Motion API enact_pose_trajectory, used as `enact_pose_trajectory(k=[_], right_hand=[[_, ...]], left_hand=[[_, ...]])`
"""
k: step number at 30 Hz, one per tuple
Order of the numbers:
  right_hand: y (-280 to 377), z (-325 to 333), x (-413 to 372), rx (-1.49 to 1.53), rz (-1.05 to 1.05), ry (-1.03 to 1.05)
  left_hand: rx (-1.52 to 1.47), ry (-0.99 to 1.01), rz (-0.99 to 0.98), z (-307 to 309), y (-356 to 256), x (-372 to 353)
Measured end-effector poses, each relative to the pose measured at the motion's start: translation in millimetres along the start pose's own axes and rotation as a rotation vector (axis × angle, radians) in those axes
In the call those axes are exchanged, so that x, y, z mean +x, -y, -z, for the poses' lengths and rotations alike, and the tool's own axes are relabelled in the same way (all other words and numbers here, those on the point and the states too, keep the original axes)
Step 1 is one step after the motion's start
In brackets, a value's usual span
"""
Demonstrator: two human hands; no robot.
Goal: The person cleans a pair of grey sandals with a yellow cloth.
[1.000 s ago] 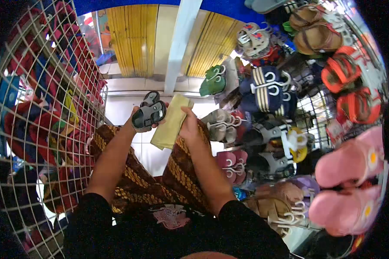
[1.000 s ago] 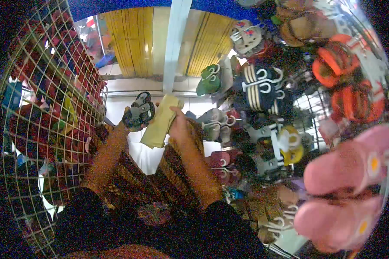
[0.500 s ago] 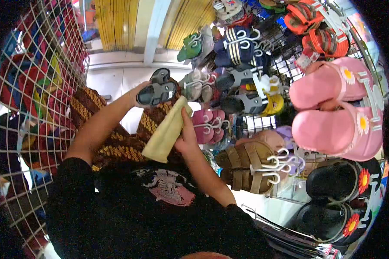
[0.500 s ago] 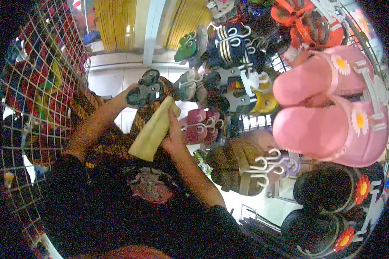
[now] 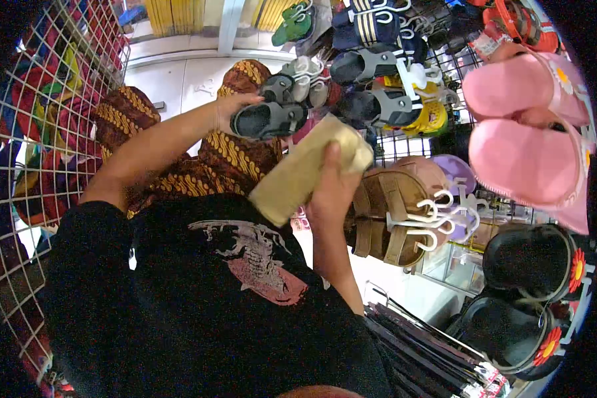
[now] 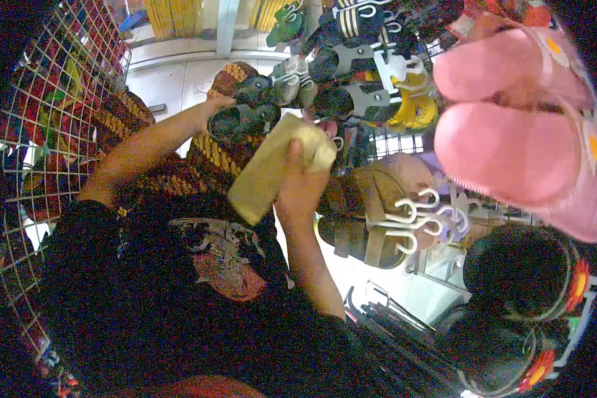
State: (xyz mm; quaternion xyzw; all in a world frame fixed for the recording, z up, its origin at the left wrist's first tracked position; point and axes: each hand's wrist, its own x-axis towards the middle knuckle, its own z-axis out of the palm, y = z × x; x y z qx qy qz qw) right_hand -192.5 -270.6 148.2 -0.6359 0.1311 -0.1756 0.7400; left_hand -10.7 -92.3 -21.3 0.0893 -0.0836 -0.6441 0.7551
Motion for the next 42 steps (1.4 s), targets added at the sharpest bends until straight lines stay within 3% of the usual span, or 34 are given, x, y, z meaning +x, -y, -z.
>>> enact_pose_trajectory(k=[2,3,6,7,10,11,14,18,23,26,30,31,33,35,36,38,41,42], right_hand=[[30,6,-14,-0.365,0.387,0.249],[46,6,-18,-0.601,0.364,0.304],[46,8,-12,-0.756,0.243,0.601],[38,10,-18,-0.782,0.075,0.559],[19,25,-30,-0.889,-0.035,0.642],[-8,48,-37,-0.922,-0.119,0.677],[-30,79,-63,-0.626,-0.235,0.643],[-26,105,-77,-0.493,-0.165,0.723],[-32,124,-86,-0.565,-0.129,0.674],[-44,123,-80,-0.492,-0.118,0.471],[-55,104,-71,-0.571,0.115,0.384],[-66,103,-68,-0.551,0.026,0.331],[-71,94,-59,-0.499,0.053,0.271],[-70,89,-51,-0.614,0.166,0.222],[-52,81,-50,-0.532,0.061,0.291],[-53,80,-44,-0.528,0.047,0.303],[-66,80,-31,-0.53,0.07,0.114],[-63,78,-31,-0.586,0.06,0.109]], left_hand=[[-0.141,0.049,-0.004,-11,13,0],[-0.209,0.057,-0.004,-5,20,-2],[-0.269,-0.02,-0.171,-49,60,-4],[-0.247,-0.137,-0.198,-54,71,-9],[-0.101,-0.303,-0.189,-28,88,-22],[-0.133,-0.1,-0.102,-16,80,-21],[-0.029,-0.083,-0.028,-17,73,-23],[0.119,-0.131,0.125,-18,71,-13],[0.068,-0.05,0.288,-22,75,5],[0.048,-0.002,0.191,-8,76,5],[0.189,-0.151,0.036,-8,79,-7],[0.217,-0.151,0.012,-19,77,-9],[0.222,-0.06,-0.059,-38,79,-10],[0.223,-0.085,-0.056,-24,83,-14],[0.238,-0.093,-0.057,-24,77,-13],[0.227,-0.034,-0.056,-23,74,-12],[0.244,-0.014,-0.046,-10,73,-16],[0.247,-0.106,-0.011,-15,74,-15]])
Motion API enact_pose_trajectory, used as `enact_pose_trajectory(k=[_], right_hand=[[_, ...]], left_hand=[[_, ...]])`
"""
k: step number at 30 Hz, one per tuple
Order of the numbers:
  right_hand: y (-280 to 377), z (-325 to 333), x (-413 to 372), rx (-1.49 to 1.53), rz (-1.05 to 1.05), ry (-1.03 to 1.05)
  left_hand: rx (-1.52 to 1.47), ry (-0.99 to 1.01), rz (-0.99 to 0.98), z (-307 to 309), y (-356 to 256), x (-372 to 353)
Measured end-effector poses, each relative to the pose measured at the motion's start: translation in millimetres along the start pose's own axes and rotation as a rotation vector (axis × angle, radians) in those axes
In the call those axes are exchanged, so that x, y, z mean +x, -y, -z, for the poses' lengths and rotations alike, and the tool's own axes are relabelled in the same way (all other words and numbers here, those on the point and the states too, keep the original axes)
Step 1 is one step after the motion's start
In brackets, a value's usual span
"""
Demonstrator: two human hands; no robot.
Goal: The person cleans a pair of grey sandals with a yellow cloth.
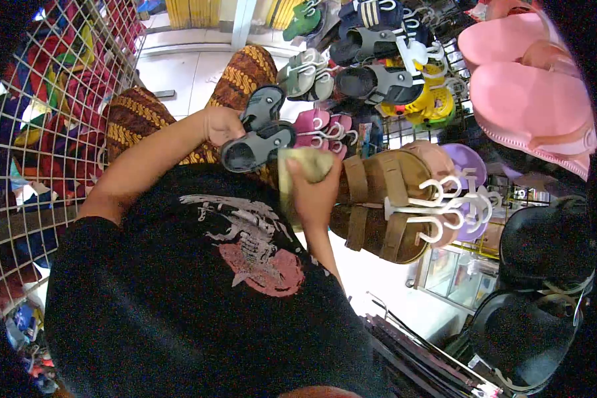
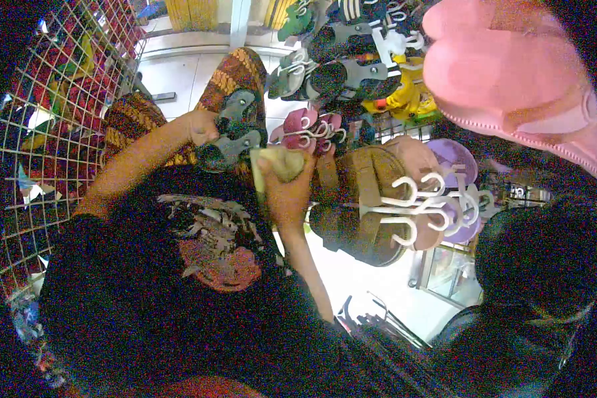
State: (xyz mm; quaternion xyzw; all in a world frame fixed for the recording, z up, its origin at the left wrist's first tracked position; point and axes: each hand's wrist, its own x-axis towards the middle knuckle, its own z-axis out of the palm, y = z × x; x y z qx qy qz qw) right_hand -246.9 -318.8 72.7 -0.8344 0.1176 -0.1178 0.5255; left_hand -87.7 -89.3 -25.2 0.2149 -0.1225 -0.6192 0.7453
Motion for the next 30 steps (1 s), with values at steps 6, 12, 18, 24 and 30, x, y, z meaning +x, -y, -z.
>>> enact_pose_trajectory(k=[6,12,18,24,30], right_hand=[[10,1,6,-0.112,-0.046,0.067],[23,-7,10,-0.099,0.038,-0.009],[35,-9,25,-0.125,0.013,-0.096],[17,-9,34,-0.075,0.018,-0.045],[4,-17,33,-0.082,-0.048,-0.14]], left_hand=[[0.01,0.038,-0.073,-32,-2,4],[0.004,-0.103,-0.034,10,4,5],[-0.118,-0.111,-0.016,-15,-6,2],[-0.127,-0.111,0.001,12,-2,1],[-0.02,-0.228,-0.079,-20,-8,0]])
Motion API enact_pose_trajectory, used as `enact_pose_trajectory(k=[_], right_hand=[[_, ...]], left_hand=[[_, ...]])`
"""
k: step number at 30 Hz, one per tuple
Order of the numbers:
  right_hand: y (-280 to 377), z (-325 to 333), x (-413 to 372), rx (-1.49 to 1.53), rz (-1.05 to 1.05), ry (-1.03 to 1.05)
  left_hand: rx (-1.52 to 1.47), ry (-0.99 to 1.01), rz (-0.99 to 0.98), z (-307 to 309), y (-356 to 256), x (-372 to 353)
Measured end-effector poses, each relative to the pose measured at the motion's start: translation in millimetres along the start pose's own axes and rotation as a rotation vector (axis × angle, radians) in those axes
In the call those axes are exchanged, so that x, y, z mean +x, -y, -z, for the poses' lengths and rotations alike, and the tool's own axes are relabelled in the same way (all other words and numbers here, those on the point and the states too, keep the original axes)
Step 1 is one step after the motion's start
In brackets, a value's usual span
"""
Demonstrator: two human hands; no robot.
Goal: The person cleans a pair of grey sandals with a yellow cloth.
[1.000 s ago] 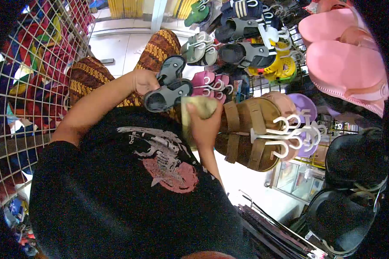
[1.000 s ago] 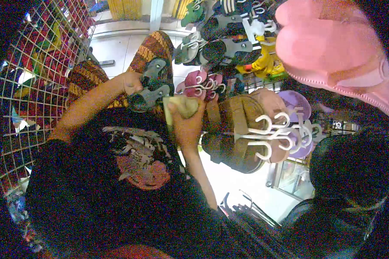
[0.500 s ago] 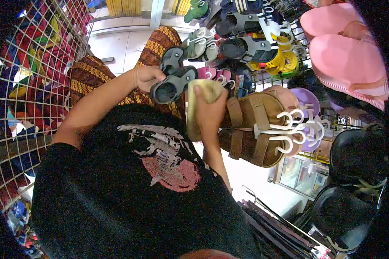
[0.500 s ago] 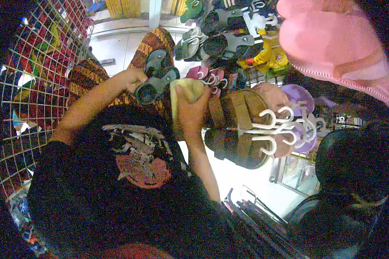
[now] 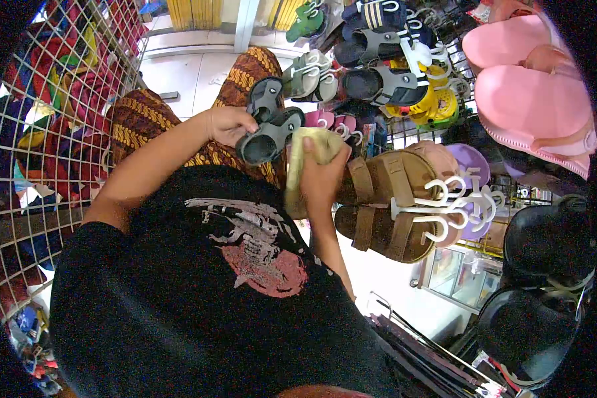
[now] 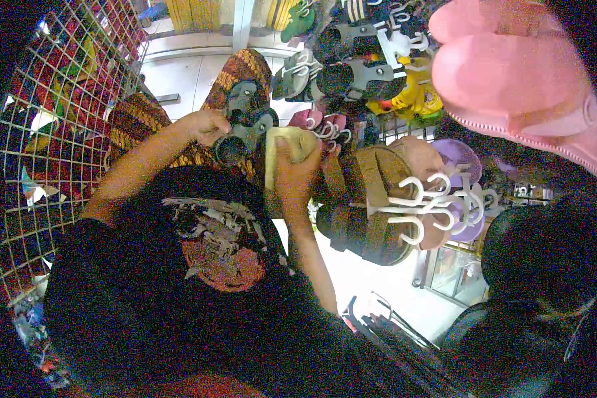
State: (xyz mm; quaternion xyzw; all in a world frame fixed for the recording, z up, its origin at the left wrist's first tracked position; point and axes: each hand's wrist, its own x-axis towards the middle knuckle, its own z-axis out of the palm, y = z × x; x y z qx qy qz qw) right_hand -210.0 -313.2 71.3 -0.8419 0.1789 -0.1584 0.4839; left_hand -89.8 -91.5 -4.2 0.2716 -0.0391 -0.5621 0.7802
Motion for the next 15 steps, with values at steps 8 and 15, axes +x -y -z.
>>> enact_pose_trajectory(k=[8,15], right_hand=[[0,12,-6,0.083,0.051,0.101],[-4,6,-5,0.081,-0.013,0.13]], left_hand=[[0.067,0.006,-0.035,-10,0,-6],[-0.028,0.096,0.064,11,-1,0]])
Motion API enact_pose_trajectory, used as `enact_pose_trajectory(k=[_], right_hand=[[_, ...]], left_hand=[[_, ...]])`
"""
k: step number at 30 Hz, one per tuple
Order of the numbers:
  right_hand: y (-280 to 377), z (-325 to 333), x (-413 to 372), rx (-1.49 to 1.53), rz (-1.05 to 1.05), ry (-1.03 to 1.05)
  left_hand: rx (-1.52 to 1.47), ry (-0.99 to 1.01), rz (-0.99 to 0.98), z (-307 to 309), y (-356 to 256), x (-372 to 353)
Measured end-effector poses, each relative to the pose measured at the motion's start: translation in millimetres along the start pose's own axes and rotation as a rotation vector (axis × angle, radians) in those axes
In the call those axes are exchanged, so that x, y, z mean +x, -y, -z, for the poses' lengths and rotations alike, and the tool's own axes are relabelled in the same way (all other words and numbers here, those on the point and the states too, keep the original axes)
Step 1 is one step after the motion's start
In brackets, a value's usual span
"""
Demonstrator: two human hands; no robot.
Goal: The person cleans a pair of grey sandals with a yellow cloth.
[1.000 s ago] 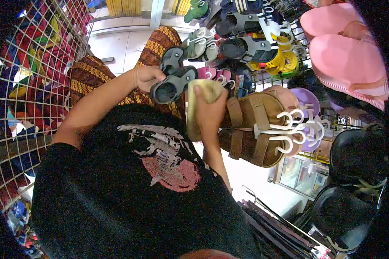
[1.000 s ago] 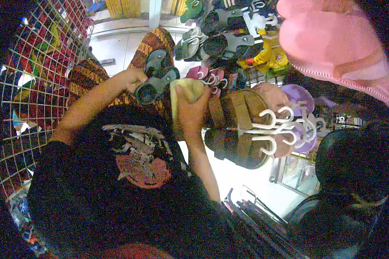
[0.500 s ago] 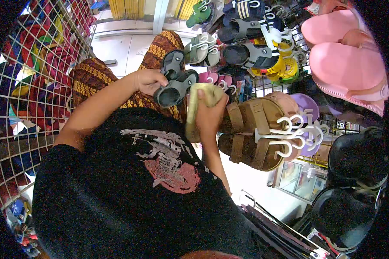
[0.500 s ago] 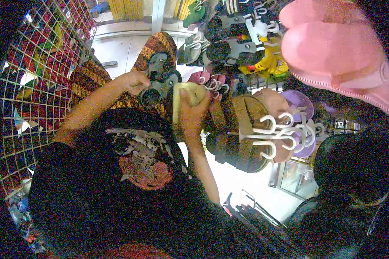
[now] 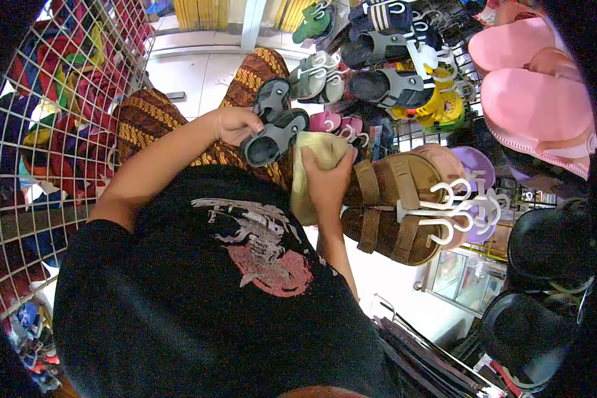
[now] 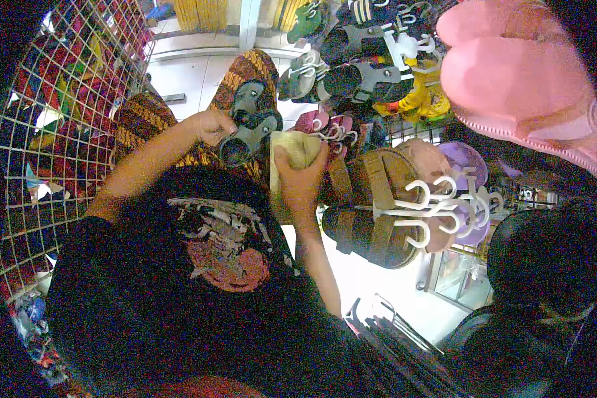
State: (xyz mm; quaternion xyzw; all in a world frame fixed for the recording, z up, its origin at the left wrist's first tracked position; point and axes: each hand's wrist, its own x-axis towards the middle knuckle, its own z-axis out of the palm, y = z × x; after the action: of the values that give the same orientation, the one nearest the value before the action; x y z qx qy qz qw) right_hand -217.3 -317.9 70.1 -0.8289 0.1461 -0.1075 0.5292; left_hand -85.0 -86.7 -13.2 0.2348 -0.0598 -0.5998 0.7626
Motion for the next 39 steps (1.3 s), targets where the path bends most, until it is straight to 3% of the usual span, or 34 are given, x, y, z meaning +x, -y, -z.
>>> enact_pose_trajectory(k=[3,4,7,9,10,13,14,18,21,22,26,33,35,37,38,39], right_hand=[[9,3,-5,-0.169,0.124,0.15],[6,4,-1,-0.13,0.068,0.248],[11,-1,2,0.096,-0.033,-0.028],[-1,-4,6,-0.102,0.134,0.091],[-2,-5,8,-0.2,0.222,0.148],[18,-11,9,-0.191,0.214,-0.134],[25,-14,9,-0.048,0.214,-0.181],[19,-4,13,-0.181,0.165,0.243],[12,-10,12,-0.024,0.057,0.028],[5,-13,16,-0.055,0.115,-0.028],[7,-6,13,-0.14,0.155,0.225],[5,-6,8,-0.028,0.064,0.233],[6,-6,13,0.053,-0.062,0.304],[-17,-8,34,-0.027,-0.045,0.31],[-18,-7,40,-0.084,-0.059,0.356],[-6,-9,41,-0.007,-0.125,0.39]], left_hand=[[-0.003,0.01,-0.039,-7,1,-2],[0.001,0.001,-0.04,-10,0,-2],[0.032,-0.044,-0.025,-13,-3,-4],[0.092,-0.078,-0.019,-8,-2,-6],[0.045,0.0,-0.031,1,2,-4],[-0.02,0.075,-0.08,13,8,3],[-0.014,0.061,-0.089,15,8,5],[-0.051,0.097,-0.075,14,3,-3],[-0.027,0.042,-0.079,21,5,-2],[-0.023,0.018,-0.085,24,4,0],[-0.026,-0.036,-0.067,28,4,0],[-0.079,0.031,-0.012,26,2,8],[-0.014,-0.073,-0.022,26,-1,9],[0.094,-0.17,-0.229,20,6,15],[0.021,-0.076,-0.219,-6,-2,5],[0.075,-0.145,-0.289,-19,-3,-2]])
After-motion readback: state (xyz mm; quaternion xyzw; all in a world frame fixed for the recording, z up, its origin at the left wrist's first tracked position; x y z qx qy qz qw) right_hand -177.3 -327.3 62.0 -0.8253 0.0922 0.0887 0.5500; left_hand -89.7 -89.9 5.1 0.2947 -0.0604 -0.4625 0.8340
